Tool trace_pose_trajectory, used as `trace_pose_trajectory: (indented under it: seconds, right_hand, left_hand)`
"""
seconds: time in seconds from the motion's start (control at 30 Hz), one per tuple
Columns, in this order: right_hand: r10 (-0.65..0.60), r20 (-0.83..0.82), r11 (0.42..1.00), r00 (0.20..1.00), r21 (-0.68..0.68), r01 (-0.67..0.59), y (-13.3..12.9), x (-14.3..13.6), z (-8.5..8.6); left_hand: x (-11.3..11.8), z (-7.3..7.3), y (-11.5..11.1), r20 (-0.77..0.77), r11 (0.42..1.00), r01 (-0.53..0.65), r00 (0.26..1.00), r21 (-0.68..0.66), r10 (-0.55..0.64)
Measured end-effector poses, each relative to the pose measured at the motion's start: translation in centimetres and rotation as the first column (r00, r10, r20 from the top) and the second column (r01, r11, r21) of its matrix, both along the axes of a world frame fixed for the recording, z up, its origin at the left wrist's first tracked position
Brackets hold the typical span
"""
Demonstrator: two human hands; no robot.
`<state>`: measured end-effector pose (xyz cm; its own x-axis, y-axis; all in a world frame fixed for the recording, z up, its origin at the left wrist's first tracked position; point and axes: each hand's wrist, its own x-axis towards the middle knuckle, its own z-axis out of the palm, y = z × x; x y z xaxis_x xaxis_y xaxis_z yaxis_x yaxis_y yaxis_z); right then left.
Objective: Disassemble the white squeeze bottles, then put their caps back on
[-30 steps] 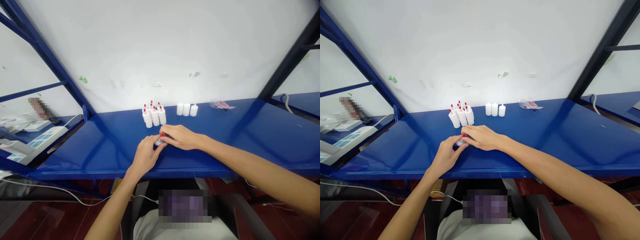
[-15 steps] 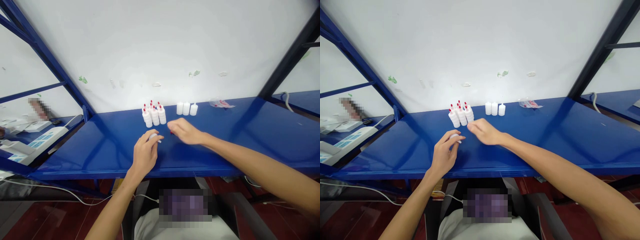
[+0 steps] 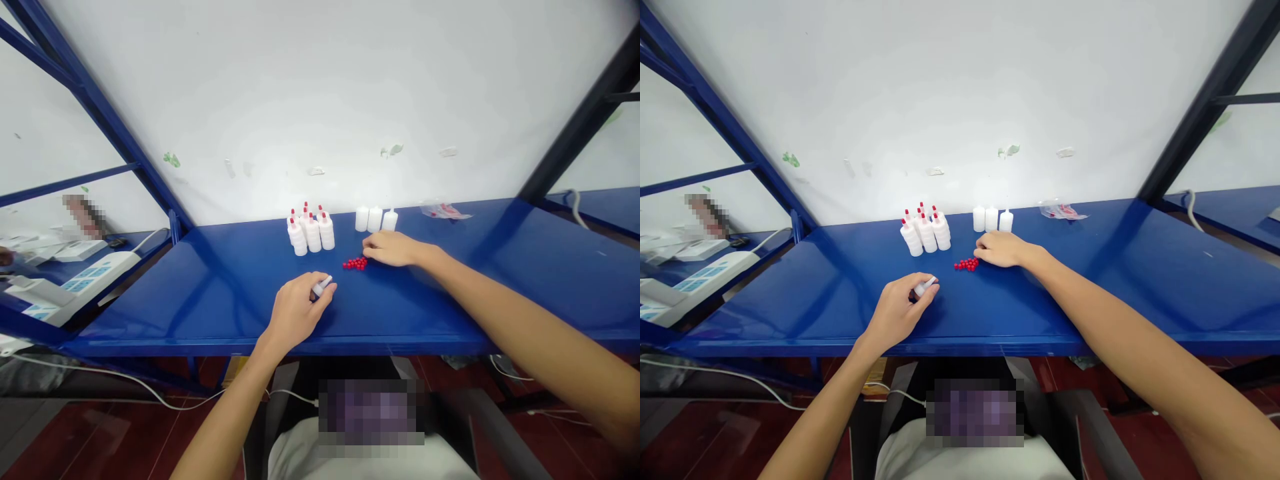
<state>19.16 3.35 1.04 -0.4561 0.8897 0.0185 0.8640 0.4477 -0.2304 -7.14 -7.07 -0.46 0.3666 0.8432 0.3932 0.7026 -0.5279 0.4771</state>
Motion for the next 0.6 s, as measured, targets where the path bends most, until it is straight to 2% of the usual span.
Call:
trace_pose_trajectory:
  seconds: [0.13,0.23,0.3,0.33,0.4,0.5,0.6]
  right_hand:
    - [0.088,-0.056,0.996,0.995,0.028,-0.086,-0.4,-0.6,0.0]
    - [0.015,-0.06,0.985,0.998,0.17,-0.005,-0.7,-0.8,0.4]
    - [-0.02,-0.124,0.954,0.992,0.296,0.056,-1.2,-1.1,0.9]
    - [0.014,-0.167,0.939,0.986,0.341,0.045,-1.6,-1.3,1.1]
    - [0.173,-0.236,0.915,0.956,0.398,-0.067,-2.8,-2.3,1.4]
    - [0.428,-0.286,0.836,0.857,0.485,-0.256,-5.2,-4.8,1.1]
    - [0.57,-0.324,0.769,0.755,0.534,-0.352,-7.1,-7.6,0.3]
  left_hand:
    - [0.0,-0.1,0.1,-0.035,1.0,0.005,0.999,0.002,-0.004]
    - [0.0,-0.3,0.2,-0.061,0.999,0.033,0.998,0.003,-0.033]
    - [0.0,-0.4,0.2,-0.078,0.999,0.054,0.995,-0.004,-0.054]
    - [0.0,-0.4,0.2,-0.077,0.998,0.058,0.995,-0.01,-0.058]
    - [-0.1,-0.4,0.1,-0.026,0.999,0.046,0.999,-0.015,-0.046]
    - [-0.3,-0.4,-0.1,0.152,0.999,0.04,0.988,0.002,-0.04]
    - [-0.4,-0.6,-0.3,0.272,0.994,0.096,0.956,0.056,-0.108]
